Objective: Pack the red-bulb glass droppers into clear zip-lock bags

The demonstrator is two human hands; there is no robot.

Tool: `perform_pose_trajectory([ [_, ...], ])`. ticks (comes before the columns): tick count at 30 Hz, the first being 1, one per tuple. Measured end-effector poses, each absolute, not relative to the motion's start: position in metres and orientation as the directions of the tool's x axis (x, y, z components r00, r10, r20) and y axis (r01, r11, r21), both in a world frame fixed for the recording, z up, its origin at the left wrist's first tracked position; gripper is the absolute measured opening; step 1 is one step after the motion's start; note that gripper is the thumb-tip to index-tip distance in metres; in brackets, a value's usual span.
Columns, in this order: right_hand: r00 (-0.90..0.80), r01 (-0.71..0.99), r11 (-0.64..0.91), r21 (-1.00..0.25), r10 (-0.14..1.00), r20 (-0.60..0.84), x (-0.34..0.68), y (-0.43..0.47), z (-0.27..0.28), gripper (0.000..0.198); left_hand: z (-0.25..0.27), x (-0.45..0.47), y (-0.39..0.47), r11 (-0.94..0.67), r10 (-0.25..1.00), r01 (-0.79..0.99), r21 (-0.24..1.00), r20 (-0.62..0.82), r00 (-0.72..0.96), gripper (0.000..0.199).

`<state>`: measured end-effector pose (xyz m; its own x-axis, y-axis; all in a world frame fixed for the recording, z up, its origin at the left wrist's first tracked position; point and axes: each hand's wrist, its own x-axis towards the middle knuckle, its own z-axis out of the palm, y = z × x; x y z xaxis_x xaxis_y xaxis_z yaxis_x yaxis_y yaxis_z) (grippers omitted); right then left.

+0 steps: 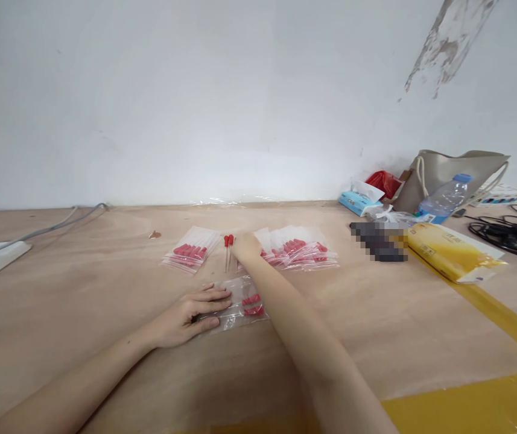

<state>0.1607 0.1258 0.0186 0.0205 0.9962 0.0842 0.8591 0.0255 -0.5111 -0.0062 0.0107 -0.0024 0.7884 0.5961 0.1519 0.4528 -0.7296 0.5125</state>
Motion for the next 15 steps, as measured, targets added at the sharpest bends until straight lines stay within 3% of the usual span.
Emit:
perform_pose_trajectory([
  [7,0.103,0.83,-0.063,-0.554,0.994,0.041,0.142,0.123,0.019,0.018,-0.004,-0.006,0.011,-0.734,0.599,0.466,0.494,0.147,0.787,0.037],
  [15,0.052,0.64,0.001,-0.769,0.998,0.045,0.204,0.107,0.034,0.02,-0.006,-0.008,0.012,-0.735,0.596,0.461,0.497,0.151,0.789,0.037],
])
